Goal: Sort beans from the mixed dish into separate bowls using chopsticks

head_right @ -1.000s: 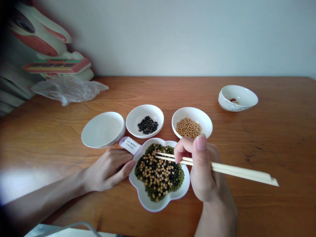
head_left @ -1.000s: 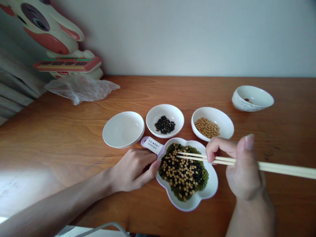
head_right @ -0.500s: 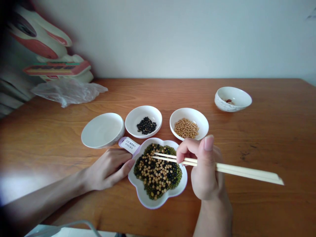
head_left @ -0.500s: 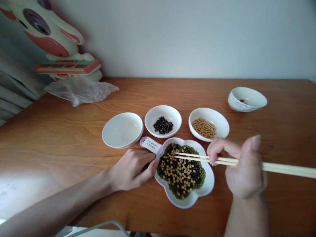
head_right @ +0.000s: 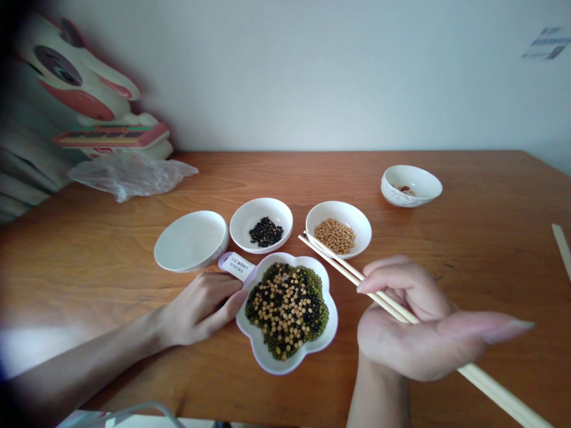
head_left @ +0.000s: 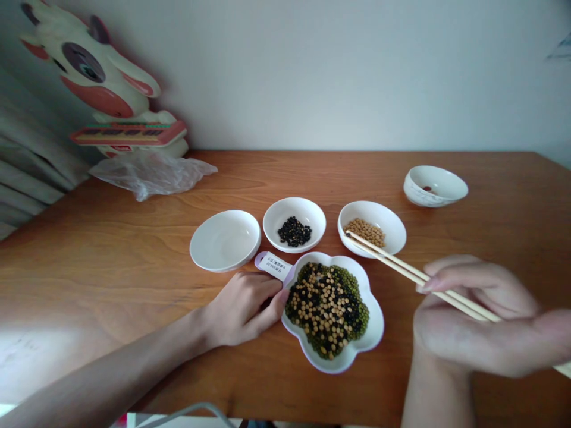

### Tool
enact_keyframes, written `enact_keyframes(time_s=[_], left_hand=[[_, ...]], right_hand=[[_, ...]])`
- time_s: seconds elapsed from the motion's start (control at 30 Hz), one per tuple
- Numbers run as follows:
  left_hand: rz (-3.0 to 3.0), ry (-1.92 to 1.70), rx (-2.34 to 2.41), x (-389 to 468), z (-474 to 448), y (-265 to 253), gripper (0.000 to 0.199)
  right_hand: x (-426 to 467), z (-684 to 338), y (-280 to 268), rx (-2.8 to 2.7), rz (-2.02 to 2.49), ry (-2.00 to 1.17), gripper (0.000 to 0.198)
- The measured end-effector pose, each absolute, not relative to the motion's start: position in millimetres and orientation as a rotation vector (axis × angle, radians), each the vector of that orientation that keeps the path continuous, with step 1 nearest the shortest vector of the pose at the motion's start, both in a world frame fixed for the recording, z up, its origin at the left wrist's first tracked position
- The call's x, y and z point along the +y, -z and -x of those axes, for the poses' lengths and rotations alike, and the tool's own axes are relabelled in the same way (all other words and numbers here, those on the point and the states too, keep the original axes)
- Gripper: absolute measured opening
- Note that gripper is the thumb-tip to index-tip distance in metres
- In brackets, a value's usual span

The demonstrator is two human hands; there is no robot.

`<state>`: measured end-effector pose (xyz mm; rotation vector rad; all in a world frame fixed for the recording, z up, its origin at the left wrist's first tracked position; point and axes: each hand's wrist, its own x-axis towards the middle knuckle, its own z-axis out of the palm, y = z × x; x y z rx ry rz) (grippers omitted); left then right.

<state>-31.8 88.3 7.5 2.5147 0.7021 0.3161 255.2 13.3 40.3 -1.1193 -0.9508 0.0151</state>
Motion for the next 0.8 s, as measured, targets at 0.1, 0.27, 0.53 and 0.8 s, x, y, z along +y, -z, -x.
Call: enact_keyframes(time_s=[0.1,0.27,0.53,0.8], left_hand=[[-2.516,-0.314,0.699,89,32,-7,0.038],[-2.519,-0.324,0.708,89,32,-6,0.038],[-2.512,-0.31,0.717,88,32,-8,0.038],[-2.493,-0.294,0.717,88,32,-8,0.038]], right_hand=[[16,-259,-37,-0.895,1.124,0.034,0.068],[19,-256,-37,-0.837,1.08,0.075,0.069],[21,-219,-43,-0.972,1.156,-0.025,0.078],[35,-196,-41,-0.946,1.38,-0.39,0.08]])
